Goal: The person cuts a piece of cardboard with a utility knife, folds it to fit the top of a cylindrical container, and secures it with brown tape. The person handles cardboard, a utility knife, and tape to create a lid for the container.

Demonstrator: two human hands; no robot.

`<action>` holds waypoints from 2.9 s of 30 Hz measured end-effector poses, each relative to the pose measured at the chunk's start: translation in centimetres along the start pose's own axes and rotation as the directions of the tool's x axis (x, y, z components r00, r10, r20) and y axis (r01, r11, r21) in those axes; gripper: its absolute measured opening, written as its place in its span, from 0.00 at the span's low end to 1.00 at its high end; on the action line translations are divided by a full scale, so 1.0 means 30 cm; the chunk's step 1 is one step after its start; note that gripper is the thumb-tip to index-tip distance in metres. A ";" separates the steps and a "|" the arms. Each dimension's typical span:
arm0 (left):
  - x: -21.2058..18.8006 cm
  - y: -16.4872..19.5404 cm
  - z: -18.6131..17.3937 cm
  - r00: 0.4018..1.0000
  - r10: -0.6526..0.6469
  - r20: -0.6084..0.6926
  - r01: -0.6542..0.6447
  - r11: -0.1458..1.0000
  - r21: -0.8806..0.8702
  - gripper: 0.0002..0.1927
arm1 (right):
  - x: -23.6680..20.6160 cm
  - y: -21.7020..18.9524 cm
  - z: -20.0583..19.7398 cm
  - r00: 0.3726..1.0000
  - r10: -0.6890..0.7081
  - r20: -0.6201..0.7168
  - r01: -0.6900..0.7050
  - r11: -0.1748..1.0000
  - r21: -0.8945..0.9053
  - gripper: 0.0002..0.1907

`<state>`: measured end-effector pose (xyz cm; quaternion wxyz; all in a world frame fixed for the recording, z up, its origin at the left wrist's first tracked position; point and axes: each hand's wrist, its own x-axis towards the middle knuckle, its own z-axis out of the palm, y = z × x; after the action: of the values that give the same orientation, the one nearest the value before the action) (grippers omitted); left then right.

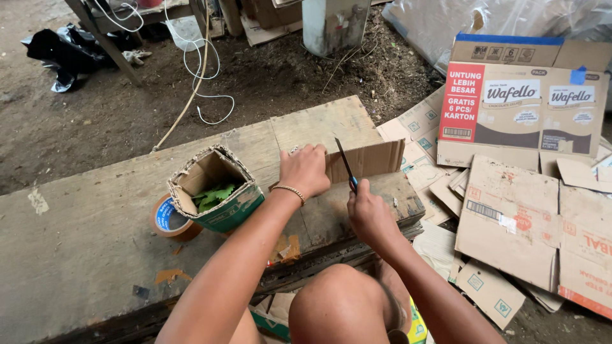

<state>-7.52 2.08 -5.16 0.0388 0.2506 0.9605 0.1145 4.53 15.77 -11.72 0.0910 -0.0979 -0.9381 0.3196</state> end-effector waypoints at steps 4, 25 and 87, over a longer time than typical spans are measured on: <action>0.002 -0.018 0.044 0.938 0.152 -0.310 -0.227 0.948 -0.223 0.12 | -0.010 0.000 0.013 0.999 -0.029 -0.039 0.030 1.000 0.010 0.11; 0.079 -0.040 0.104 0.902 0.096 -0.422 -0.310 0.823 -0.476 0.03 | 0.089 -0.123 -0.034 0.992 0.117 0.046 -0.114 0.991 -0.070 0.13; 0.110 0.011 0.097 0.942 0.081 -0.324 -0.238 0.844 -0.481 0.02 | 0.065 -0.028 -0.013 0.992 0.034 0.123 -0.012 0.985 -0.174 0.13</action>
<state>-9.87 4.57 -7.97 -0.0475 0.2912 0.8654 0.4050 2.63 15.84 -10.68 0.0192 -0.0959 -0.9650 0.2433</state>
